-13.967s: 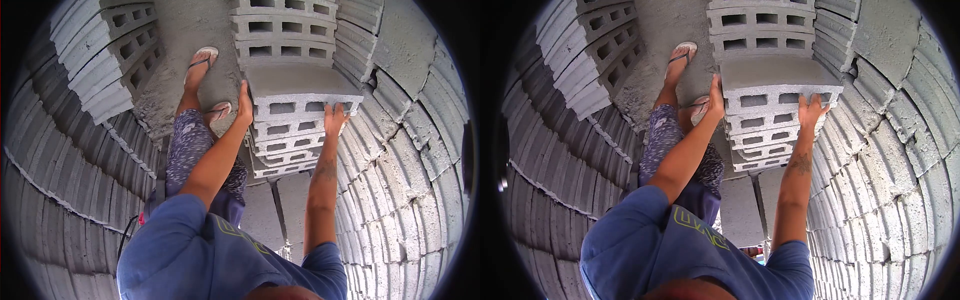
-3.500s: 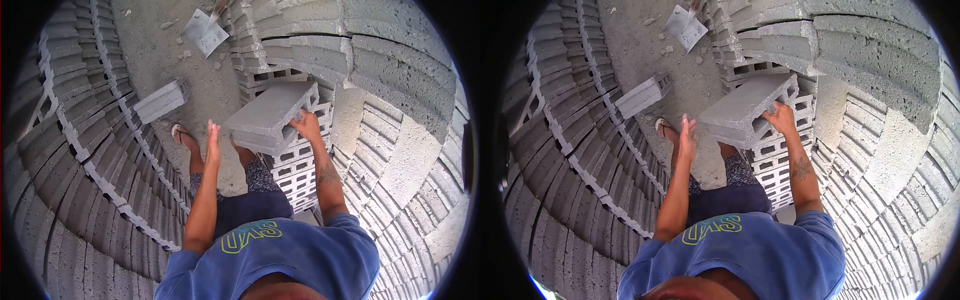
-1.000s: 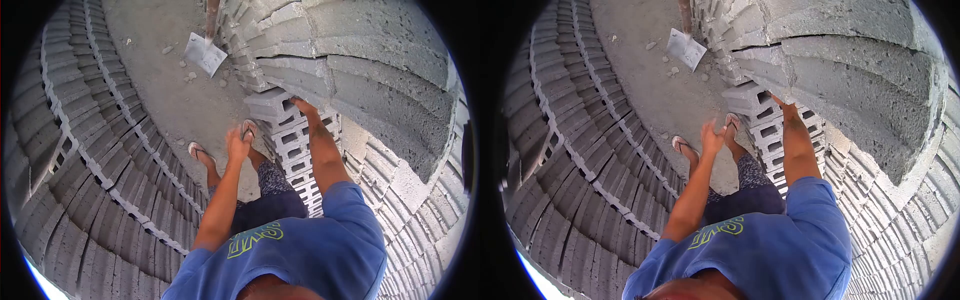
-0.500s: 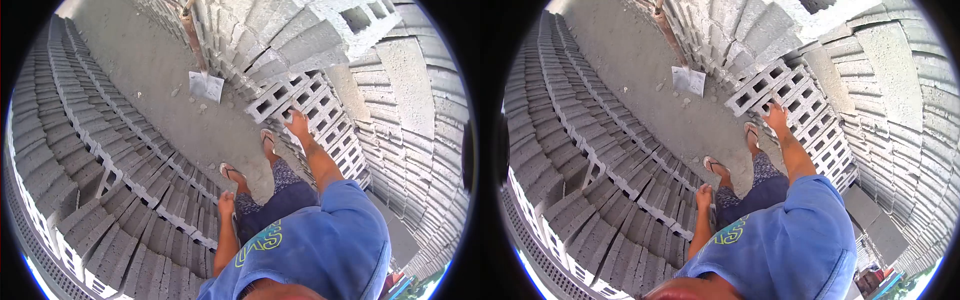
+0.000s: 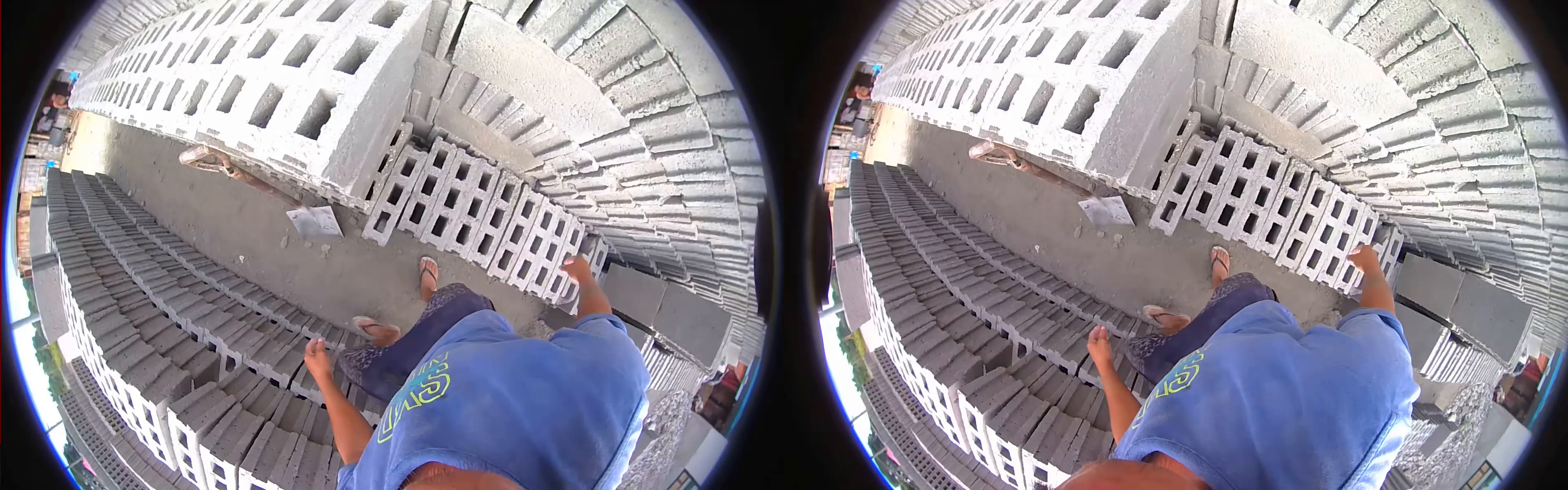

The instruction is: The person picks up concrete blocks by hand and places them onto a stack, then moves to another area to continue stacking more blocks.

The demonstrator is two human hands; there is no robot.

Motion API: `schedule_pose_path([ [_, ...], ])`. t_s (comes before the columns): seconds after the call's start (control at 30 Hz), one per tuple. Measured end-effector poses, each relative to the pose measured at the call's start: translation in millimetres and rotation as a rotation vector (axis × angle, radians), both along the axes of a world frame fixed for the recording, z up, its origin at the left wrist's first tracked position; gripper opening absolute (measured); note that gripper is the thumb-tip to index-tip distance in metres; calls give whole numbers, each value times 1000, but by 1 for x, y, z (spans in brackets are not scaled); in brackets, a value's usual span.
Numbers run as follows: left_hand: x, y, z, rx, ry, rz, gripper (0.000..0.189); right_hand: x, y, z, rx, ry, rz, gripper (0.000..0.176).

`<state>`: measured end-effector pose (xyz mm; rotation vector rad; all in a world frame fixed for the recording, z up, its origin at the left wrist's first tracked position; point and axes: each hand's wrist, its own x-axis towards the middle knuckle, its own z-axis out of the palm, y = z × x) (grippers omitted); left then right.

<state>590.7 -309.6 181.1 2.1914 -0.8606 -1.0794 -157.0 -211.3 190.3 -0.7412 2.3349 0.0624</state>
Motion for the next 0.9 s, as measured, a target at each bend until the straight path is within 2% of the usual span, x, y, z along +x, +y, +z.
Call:
schedule_pose_path([
  [0.03, 6, -18, 9, -66, -102, -58, 42, -8, 8, 9, 21, 47, -2, 35],
  [0.1, 9, -57, 30, -162, -165, -38, 42, -11, 9, 12, 27, 29, 35, 34],
  [0.17, 6, -82, 44, -297, -127, -17, 44, -2, -15, 1, 65, -23, 189, 38],
  [0.2, -1, -78, 50, -290, -136, -20, 44, 7, -26, -17, -69, -25, 185, 39],
  [0.27, -4, -81, 72, -159, -270, -133, 45, 41, -77, -52, -131, -163, 157, 35],
  [0.33, -1, -46, 61, -278, -174, -142, 42, 97, -126, -61, -304, -268, 236, 36],
  [0.37, -9, -27, 70, -190, -216, -183, 42, 128, -145, -60, -360, -361, 233, 37],
  [0.4, -1, -4, 51, -65, -263, -200, 37, 163, -157, -40, -365, -491, 202, 35],
  [0.43, -6, 20, 53, -9, -208, -273, 33, 179, -161, -18, -373, -608, 168, 32],
  [0.47, -7, 40, 53, 41, -147, -347, 28, 180, -149, -25, -408, -706, 167, 36],
  [0.5, 28, 68, 21, 219, -211, -519, 28, 185, -134, -40, -442, -803, 171, 40],
  [0.53, 53, 83, -12, 397, -276, -686, 27, 178, -113, -58, -390, -772, 174, 41],
  [0.57, 49, 83, -6, 391, -272, -698, 27, 154, -84, -62, -253, -594, 261, 40],
  [0.6, 46, 87, 8, 407, -192, -551, 25, 146, -59, -65, -111, -417, 340, 39],
  [0.63, 31, 98, 10, 428, -109, -380, 24, 135, -55, -49, 0, -423, 348, 37],
  [0.67, 16, 106, 6, 444, -117, -364, 24, 124, -54, -52, 93, -363, 445, 35],
  [0.7, 11, 111, 6, 271, -8, -72, 20, 108, -54, -78, 146, -366, 388, 34],
  [0.73, 8, 120, 12, 89, 104, 216, 16, 100, -60, -98, 177, -195, 428, 35],
  [0.77, 9, 132, 12, 3, 273, 149, 12, 115, -85, -87, 133, -58, 398, 36],
  [0.8, 34, 167, -41, -31, 179, -67, 12, 127, -111, -96, 25, -88, 281, 42],
  [0.83, 52, 193, -80, -88, 75, -263, 12, 157, -143, -67, -147, -185, 190, 44],
  [0.87, 60, 189, -74, 75, -123, -526, 11, 186, -170, -69, -376, -267, 168, 43],
  [0.9, 61, 184, -65, 176, -216, -681, 11, 215, -196, -62, -486, -459, 119, 42],
])
